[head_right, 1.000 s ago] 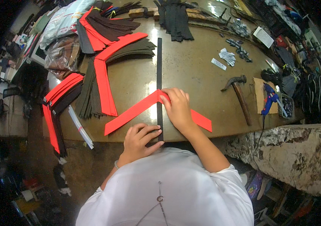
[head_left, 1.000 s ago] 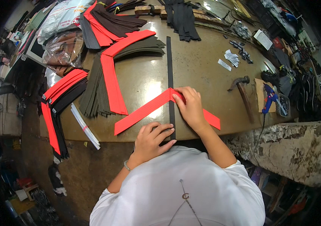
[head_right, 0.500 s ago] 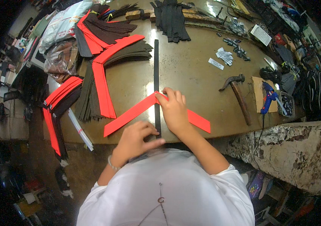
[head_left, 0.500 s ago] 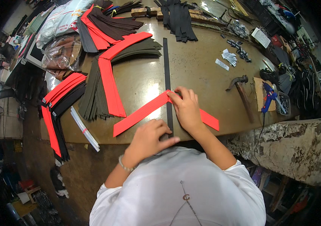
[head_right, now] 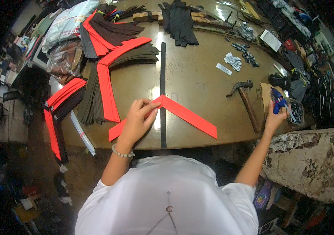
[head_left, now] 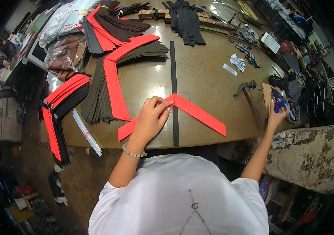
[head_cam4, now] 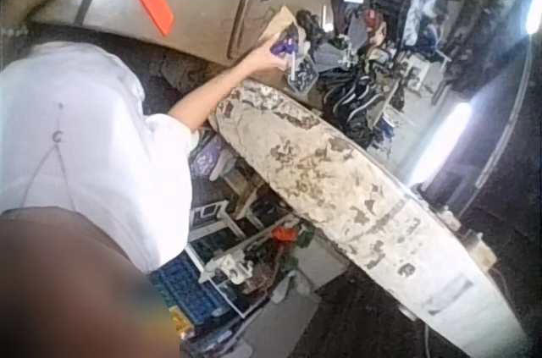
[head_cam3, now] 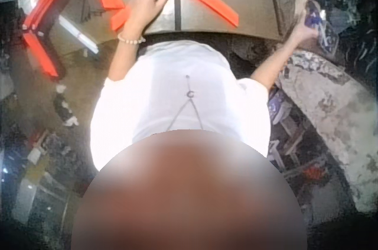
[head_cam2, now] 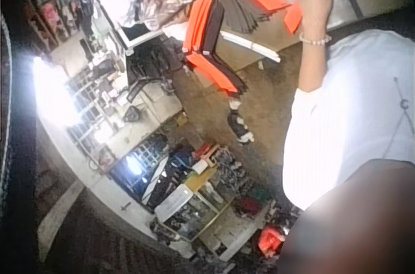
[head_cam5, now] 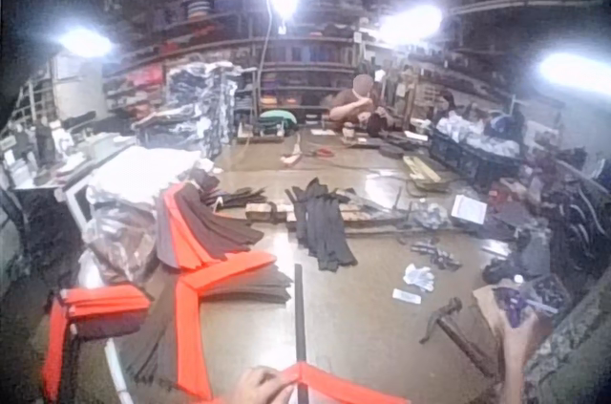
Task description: The person repeatedly applies hot glue to red fabric strips, attaches them to black fabric strips, and secures small metal fasteners with a hammer. The person handles the strips one at a time and places completed units on the table.
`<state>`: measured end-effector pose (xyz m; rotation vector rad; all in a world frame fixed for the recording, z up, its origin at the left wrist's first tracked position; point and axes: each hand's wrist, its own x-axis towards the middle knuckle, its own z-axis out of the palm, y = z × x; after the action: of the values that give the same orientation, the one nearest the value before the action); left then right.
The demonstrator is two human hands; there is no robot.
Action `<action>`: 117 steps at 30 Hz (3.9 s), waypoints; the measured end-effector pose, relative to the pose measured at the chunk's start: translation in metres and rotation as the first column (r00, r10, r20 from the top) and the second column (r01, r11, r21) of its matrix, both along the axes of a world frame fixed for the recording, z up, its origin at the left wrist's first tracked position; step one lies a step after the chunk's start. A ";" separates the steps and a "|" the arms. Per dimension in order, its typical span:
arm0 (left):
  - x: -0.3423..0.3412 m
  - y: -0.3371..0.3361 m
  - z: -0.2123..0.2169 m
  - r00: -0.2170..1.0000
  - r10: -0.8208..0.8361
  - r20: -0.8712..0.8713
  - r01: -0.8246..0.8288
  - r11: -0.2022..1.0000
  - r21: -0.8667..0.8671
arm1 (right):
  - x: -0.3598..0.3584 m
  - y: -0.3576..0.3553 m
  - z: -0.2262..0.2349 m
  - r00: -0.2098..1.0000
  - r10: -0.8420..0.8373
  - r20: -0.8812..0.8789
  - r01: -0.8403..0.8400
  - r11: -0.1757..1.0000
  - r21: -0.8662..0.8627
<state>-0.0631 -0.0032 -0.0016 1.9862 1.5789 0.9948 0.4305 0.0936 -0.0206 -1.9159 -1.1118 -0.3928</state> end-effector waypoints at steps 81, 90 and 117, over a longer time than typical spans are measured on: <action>0.012 -0.018 -0.002 0.991 0.130 0.025 -0.130 0.991 0.031 | -0.061 0.154 0.085 0.752 0.659 -0.023 -0.620 0.695 -0.365; 0.017 -0.024 -0.005 0.987 0.155 0.047 -0.159 0.984 0.082 | -0.111 0.129 0.033 0.548 0.711 0.440 -0.595 0.701 -0.393; 0.014 -0.049 0.001 0.996 0.085 0.040 -0.087 0.995 0.053 | -0.293 -0.072 0.024 0.310 0.825 -0.473 -0.950 0.251 -0.184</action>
<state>-0.0488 -0.0523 -0.0010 1.9377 1.6459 1.1137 0.1372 0.0212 0.0034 -1.2148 -1.9972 0.8707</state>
